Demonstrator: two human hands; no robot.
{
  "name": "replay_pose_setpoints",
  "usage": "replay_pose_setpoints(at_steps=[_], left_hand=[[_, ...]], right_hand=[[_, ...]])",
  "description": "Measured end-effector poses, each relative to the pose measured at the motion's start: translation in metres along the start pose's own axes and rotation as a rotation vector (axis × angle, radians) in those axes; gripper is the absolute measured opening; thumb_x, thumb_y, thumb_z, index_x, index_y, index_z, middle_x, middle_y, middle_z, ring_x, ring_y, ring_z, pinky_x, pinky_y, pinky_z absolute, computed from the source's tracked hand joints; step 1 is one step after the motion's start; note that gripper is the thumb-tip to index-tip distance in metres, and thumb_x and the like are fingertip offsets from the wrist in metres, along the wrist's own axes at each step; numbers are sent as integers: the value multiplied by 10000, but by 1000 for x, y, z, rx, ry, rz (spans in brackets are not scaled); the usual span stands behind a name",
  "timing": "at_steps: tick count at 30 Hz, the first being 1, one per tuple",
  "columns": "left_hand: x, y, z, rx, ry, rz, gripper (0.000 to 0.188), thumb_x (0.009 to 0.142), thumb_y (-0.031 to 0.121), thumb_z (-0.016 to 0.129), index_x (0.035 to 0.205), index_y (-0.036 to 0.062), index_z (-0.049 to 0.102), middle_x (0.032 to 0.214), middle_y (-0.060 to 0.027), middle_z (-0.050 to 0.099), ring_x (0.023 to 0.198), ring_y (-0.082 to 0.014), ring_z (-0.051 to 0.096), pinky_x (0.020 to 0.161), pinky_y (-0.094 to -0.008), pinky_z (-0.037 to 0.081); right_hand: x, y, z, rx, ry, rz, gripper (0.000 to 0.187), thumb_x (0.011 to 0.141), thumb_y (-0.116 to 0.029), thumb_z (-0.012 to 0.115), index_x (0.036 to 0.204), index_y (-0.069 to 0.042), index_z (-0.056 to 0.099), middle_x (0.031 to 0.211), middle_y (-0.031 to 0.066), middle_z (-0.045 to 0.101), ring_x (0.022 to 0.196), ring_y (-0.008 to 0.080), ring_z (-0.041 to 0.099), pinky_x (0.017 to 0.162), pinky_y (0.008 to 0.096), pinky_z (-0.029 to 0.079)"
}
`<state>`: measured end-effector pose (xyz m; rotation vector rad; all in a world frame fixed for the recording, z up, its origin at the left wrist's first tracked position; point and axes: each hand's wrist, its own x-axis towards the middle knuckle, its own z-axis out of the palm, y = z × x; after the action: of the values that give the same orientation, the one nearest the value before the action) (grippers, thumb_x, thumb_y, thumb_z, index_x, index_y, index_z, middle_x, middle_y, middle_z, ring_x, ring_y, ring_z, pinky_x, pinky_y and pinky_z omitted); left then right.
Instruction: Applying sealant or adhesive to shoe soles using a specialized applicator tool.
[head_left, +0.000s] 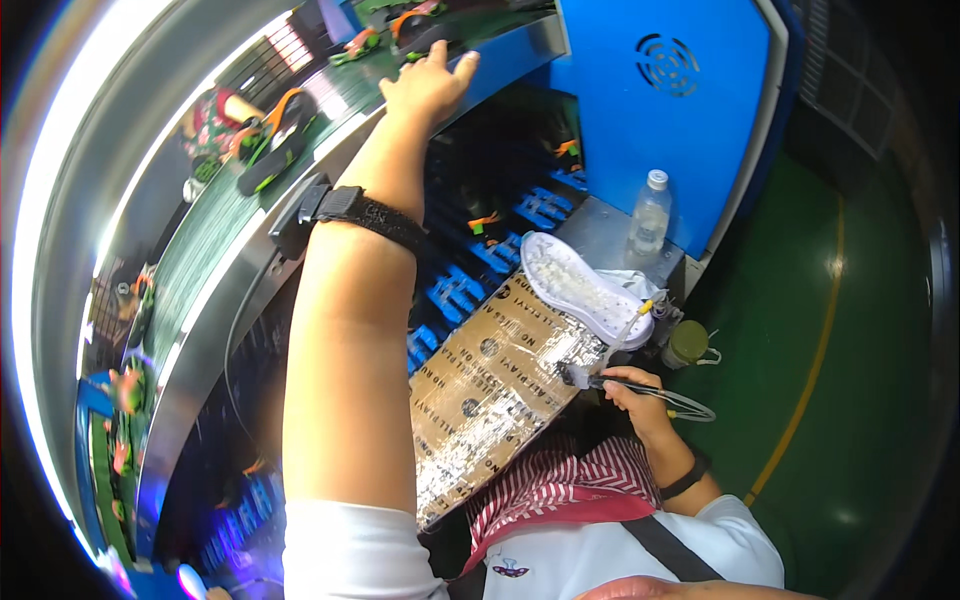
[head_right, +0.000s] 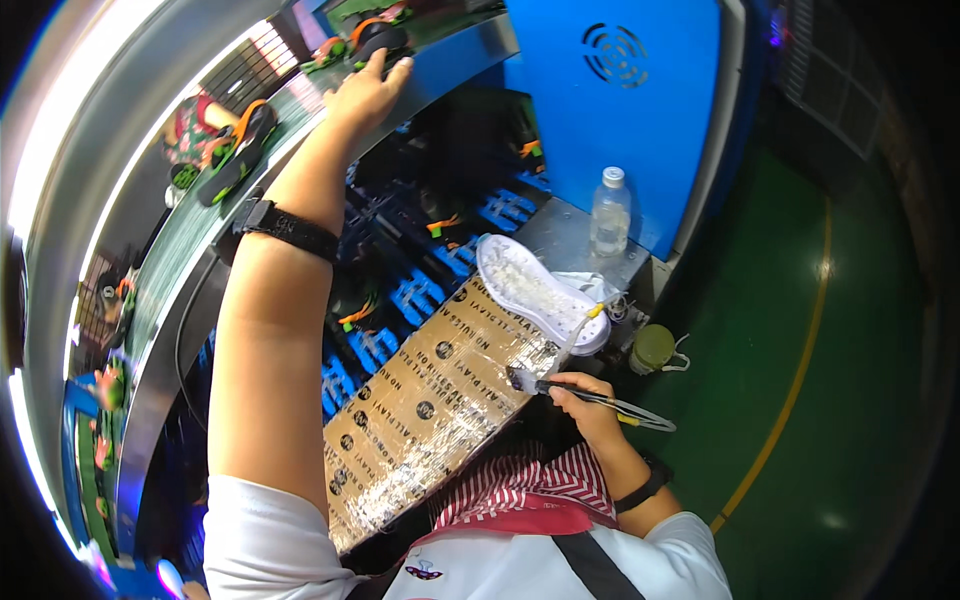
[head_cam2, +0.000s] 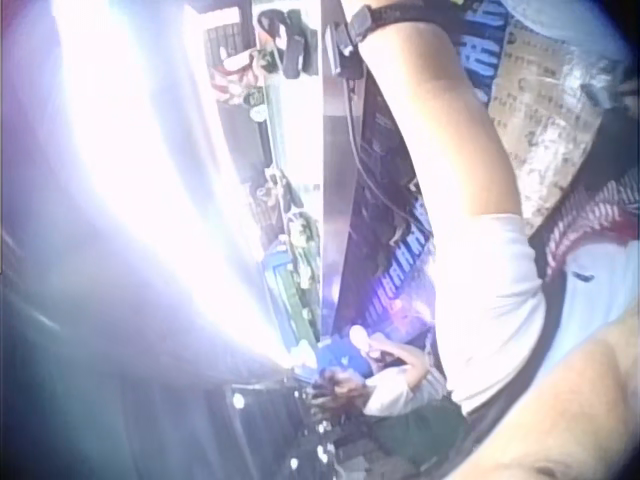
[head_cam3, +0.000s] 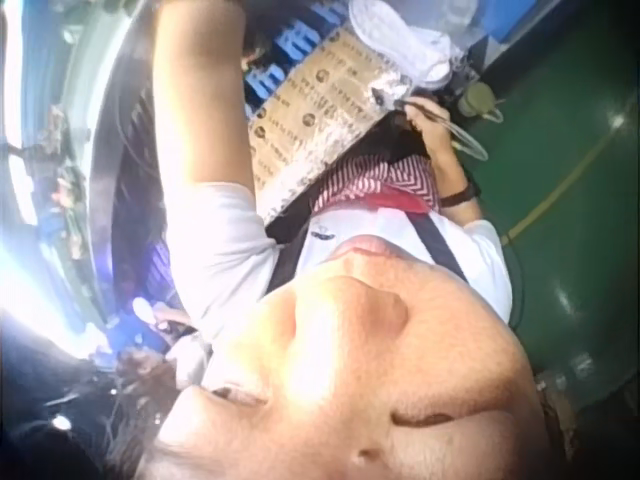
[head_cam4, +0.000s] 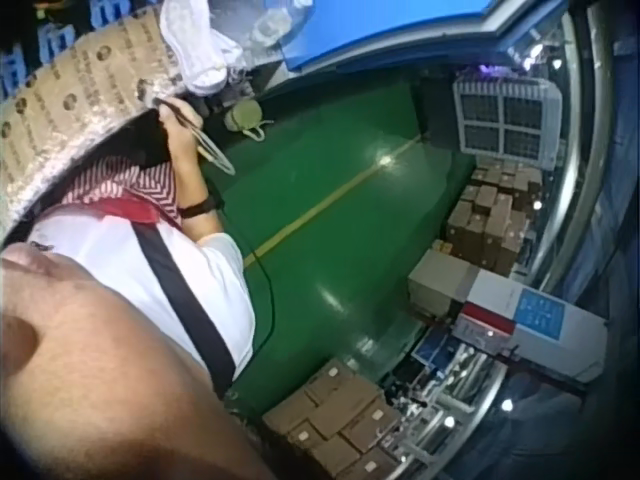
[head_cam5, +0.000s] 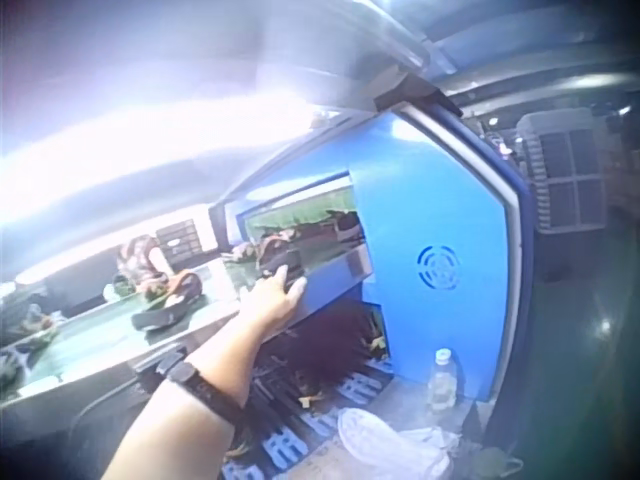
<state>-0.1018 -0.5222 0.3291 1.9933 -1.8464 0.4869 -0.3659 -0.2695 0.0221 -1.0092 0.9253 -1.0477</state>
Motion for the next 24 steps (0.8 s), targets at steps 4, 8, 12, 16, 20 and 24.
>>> replay_pose_setpoints(at_steps=[4,8,12,16,20,24], left_hand=[[-49,-32,-5,-51,354,265,588,861,493,498,1321,131,439,1238,-153,523,1180,-312,469,973,-576,301],[-101,-71,-44,20,683,427,485,812,332,604,1228,100,513,1147,-150,553,1080,-322,517,922,-432,380],[-145,-194,-124,251,914,232,492,786,315,609,1223,108,519,1137,-172,551,1080,-333,512,922,-439,397],[-221,-310,-183,671,852,-556,651,718,403,646,1287,171,432,1189,-239,433,1077,-412,477,842,-515,445],[-302,-395,-220,670,675,-1224,897,682,499,686,1398,223,222,1279,-300,341,1134,-433,456,877,-523,437],[-377,-497,-267,561,413,-1102,946,696,539,677,1431,168,212,1277,-257,489,1177,-365,500,981,-436,390]], right_hand=[[-5,2,4,-12,15,-1,195,791,-80,656,962,14,657,670,35,615,532,47,506,484,165,388],[-5,8,5,42,31,30,188,807,-85,644,969,11,644,671,38,607,529,50,507,480,158,383],[-16,6,19,60,-11,44,190,808,-84,644,972,12,639,668,36,604,525,51,507,471,157,383],[-20,10,27,8,-51,31,181,810,-79,639,967,10,638,672,34,603,517,51,506,461,156,376],[-24,10,33,-33,-36,20,179,813,-83,638,970,2,642,670,31,603,520,50,507,461,160,376],[-23,2,49,-57,-127,29,187,805,-101,658,964,-1,660,668,17,604,542,39,499,478,163,375]])
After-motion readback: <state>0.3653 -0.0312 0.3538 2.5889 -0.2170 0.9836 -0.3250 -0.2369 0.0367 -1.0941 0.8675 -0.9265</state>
